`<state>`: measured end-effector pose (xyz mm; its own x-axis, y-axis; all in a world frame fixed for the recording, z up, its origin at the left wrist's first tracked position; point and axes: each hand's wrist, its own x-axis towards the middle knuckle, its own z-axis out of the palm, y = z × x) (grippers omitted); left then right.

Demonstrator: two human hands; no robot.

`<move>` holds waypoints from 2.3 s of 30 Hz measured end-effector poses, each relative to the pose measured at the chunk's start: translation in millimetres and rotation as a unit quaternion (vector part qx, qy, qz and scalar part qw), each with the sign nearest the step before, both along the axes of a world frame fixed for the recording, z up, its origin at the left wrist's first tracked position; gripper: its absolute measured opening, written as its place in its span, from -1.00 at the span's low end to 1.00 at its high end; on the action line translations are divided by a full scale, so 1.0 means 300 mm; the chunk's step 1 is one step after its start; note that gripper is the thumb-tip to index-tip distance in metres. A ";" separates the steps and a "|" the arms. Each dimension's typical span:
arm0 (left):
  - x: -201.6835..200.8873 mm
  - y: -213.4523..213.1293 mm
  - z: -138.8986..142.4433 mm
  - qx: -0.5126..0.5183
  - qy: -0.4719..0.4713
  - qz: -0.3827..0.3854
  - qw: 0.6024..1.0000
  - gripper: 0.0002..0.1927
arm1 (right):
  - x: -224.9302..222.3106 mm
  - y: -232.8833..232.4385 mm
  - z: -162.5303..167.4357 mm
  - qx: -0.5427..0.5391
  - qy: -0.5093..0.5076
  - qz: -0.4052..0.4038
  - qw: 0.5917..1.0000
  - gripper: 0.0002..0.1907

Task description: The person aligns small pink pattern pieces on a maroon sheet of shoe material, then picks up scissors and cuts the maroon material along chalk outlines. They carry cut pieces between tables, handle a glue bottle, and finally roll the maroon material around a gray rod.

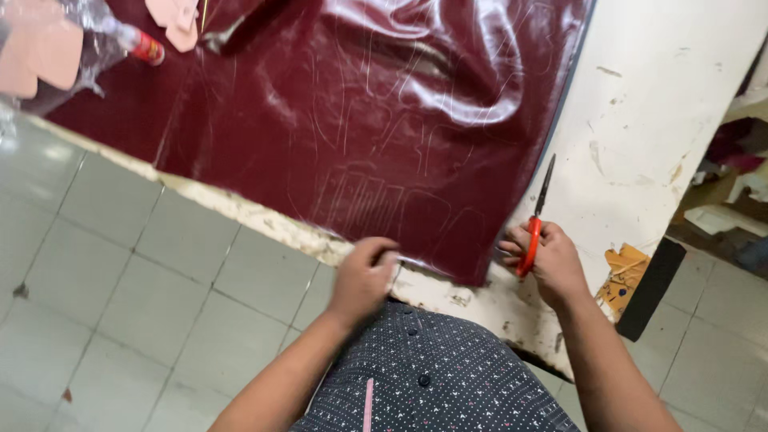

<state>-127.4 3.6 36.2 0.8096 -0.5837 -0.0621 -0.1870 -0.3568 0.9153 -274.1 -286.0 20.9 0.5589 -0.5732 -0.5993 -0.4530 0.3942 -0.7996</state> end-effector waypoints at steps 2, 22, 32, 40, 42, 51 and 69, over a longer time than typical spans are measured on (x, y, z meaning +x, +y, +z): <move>-0.074 -0.106 0.020 0.003 -0.050 -0.106 0.993 -0.75 | 0.005 -0.010 -0.008 0.004 -0.004 0.026 1.000 -0.60; -0.258 -0.493 -0.068 0.067 -0.281 -0.074 0.955 -0.77 | -0.058 -0.368 0.211 -0.095 0.283 0.537 0.789 -0.39; -0.244 -0.477 0.025 0.062 -0.261 -0.074 0.960 -0.88 | 0.085 -0.308 0.268 -0.125 0.289 0.593 0.742 -0.34; -0.244 -0.469 0.025 0.050 -0.266 -0.074 0.960 -0.87 | 0.059 -0.315 0.217 -0.105 0.295 0.562 0.766 -0.35; -0.244 -0.466 0.026 0.049 -0.262 -0.074 0.961 -0.85 | 0.047 -0.317 0.207 -0.110 0.307 0.551 0.768 -0.35; -0.242 -0.456 0.026 0.046 -0.265 -0.068 0.961 -0.84 | 0.072 -0.307 0.193 -0.072 0.299 0.555 0.773 -0.37; -0.249 -0.463 0.041 0.031 -0.269 -0.077 0.960 -0.82 | 0.100 -0.282 0.217 -0.068 0.278 0.567 0.773 -0.32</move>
<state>-202.0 -135.1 48.5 0.6390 -0.7077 0.3013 -0.6810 -0.3385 0.6494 -244.1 -370.7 86.1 0.4267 0.0167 -0.9042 -0.7333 -0.5788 -0.3568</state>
